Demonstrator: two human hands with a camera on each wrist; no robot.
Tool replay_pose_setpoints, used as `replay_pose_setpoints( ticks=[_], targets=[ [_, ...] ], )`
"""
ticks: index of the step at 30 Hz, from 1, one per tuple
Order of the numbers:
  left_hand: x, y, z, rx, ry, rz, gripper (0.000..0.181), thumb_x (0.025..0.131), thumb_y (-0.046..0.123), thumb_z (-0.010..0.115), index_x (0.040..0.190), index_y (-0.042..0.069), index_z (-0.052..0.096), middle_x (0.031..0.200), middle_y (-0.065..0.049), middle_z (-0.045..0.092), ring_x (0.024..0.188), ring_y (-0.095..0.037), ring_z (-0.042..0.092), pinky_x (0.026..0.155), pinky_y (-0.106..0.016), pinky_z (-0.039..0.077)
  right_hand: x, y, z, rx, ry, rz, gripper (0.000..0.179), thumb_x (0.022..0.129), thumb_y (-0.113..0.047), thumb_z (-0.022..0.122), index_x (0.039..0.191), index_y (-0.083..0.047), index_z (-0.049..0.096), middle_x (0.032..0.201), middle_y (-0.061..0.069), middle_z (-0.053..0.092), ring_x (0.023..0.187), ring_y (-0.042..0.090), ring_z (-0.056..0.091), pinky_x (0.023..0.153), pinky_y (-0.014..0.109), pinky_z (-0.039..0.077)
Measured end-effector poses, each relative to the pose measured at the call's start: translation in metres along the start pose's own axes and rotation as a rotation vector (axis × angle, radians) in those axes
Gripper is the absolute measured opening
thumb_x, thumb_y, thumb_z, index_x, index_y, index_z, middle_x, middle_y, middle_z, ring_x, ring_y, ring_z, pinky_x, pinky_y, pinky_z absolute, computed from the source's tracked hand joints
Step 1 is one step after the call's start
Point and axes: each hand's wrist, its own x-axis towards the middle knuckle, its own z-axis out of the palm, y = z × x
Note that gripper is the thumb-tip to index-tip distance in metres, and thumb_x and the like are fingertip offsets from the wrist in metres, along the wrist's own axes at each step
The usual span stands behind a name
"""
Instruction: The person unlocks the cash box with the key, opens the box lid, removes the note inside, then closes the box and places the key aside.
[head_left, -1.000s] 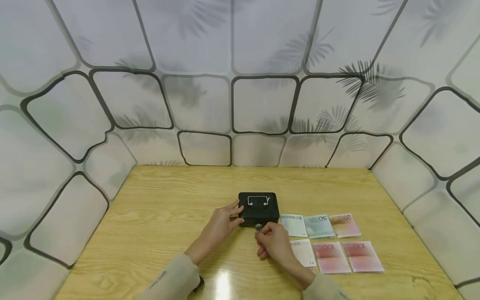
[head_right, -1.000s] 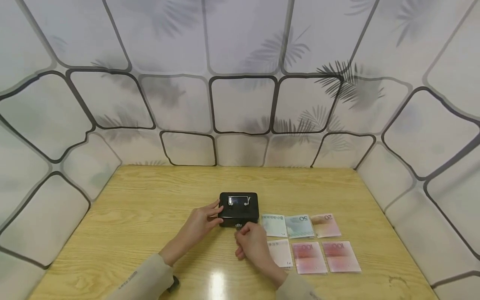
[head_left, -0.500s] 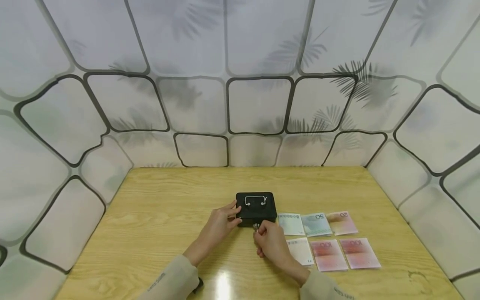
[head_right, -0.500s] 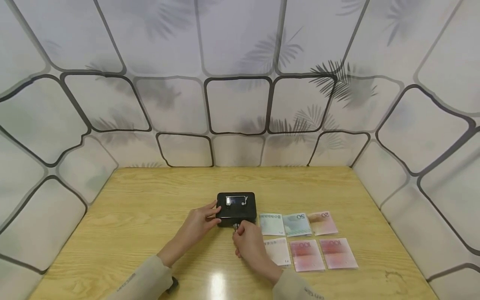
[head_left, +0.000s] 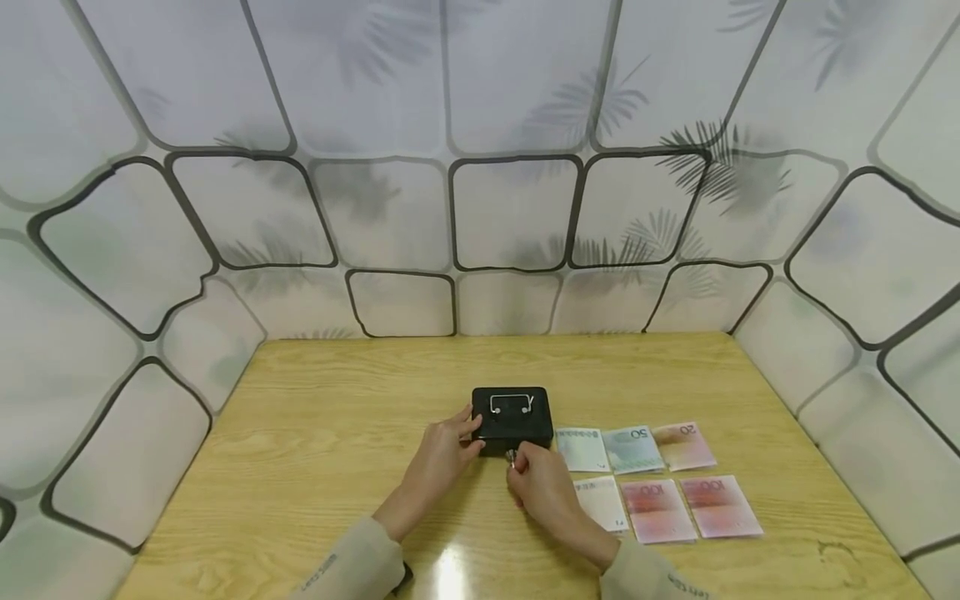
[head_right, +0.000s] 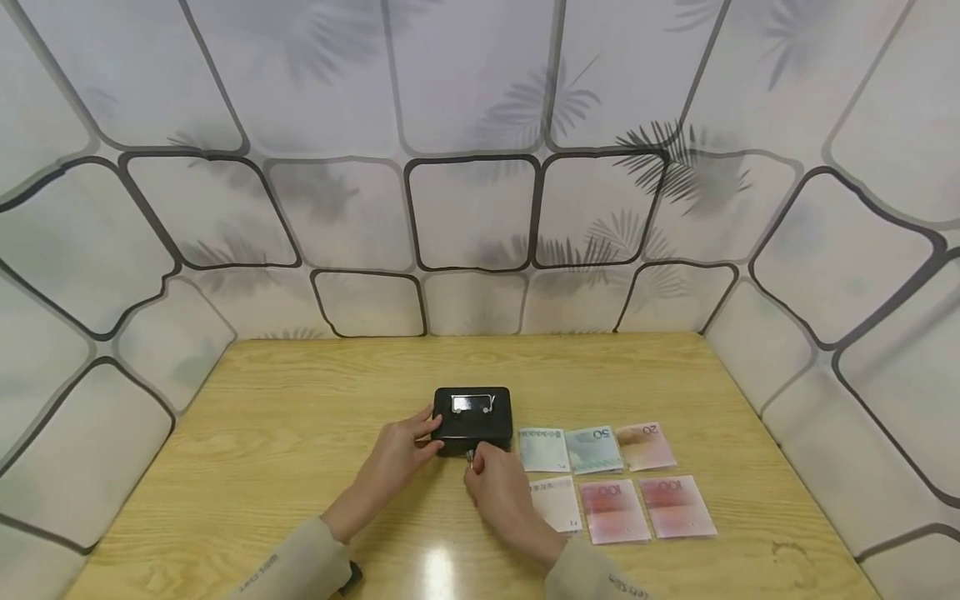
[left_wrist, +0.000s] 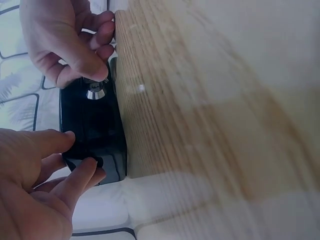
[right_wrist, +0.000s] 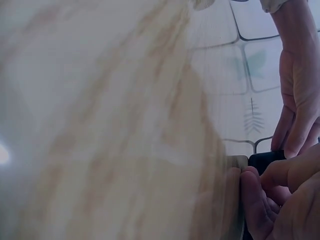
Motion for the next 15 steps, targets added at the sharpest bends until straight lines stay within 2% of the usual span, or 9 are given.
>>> replay_pose_setpoints(
  ticks=[3,6,10,15],
  targets=[
    [-0.0003,0.0017,0.0009,0.025,0.009,-0.012,0.040,0.090,0.002,0.080,0.126,-0.009,0.067,0.139,-0.033,0.055,0.086,-0.018,0.071,0.047,-0.015,0.046,-0.0005,-0.0004,-0.0007,-0.039,0.000,-0.031,0.032,0.080,0.004,0.071,0.066,-0.016,0.051,0.051,-0.012,0.047,0.050,0.006,0.047,0.046,0.021,0.038],
    [-0.0003,0.0023,0.0023,0.048,0.021,-0.008,0.040,0.089,0.001,0.080,0.125,-0.009,0.068,0.137,-0.033,0.056,0.096,-0.024,0.072,0.050,-0.013,0.047,-0.0010,-0.0009,-0.0017,-0.045,-0.018,-0.049,0.030,0.079,0.004,0.070,0.067,-0.017,0.051,0.053,-0.011,0.047,0.052,0.006,0.047,0.046,0.021,0.039],
    [-0.0004,0.0026,0.0040,0.053,0.031,-0.016,0.039,0.089,0.001,0.080,0.125,-0.008,0.068,0.135,-0.032,0.058,0.112,-0.035,0.067,0.055,-0.013,0.050,-0.0015,-0.0011,-0.0028,-0.002,-0.036,-0.043,0.028,0.078,0.005,0.069,0.067,-0.015,0.053,0.050,-0.011,0.048,0.049,0.005,0.047,0.046,0.021,0.040],
    [-0.0002,0.0038,0.0052,0.070,0.042,-0.012,0.038,0.088,0.000,0.080,0.123,-0.009,0.068,0.132,-0.032,0.060,0.115,-0.037,0.065,0.053,-0.016,0.048,-0.0021,0.0003,-0.0033,0.023,-0.044,-0.030,0.026,0.078,0.004,0.070,0.068,-0.014,0.054,0.048,-0.012,0.048,0.047,0.004,0.048,0.046,0.021,0.040]
  ],
)
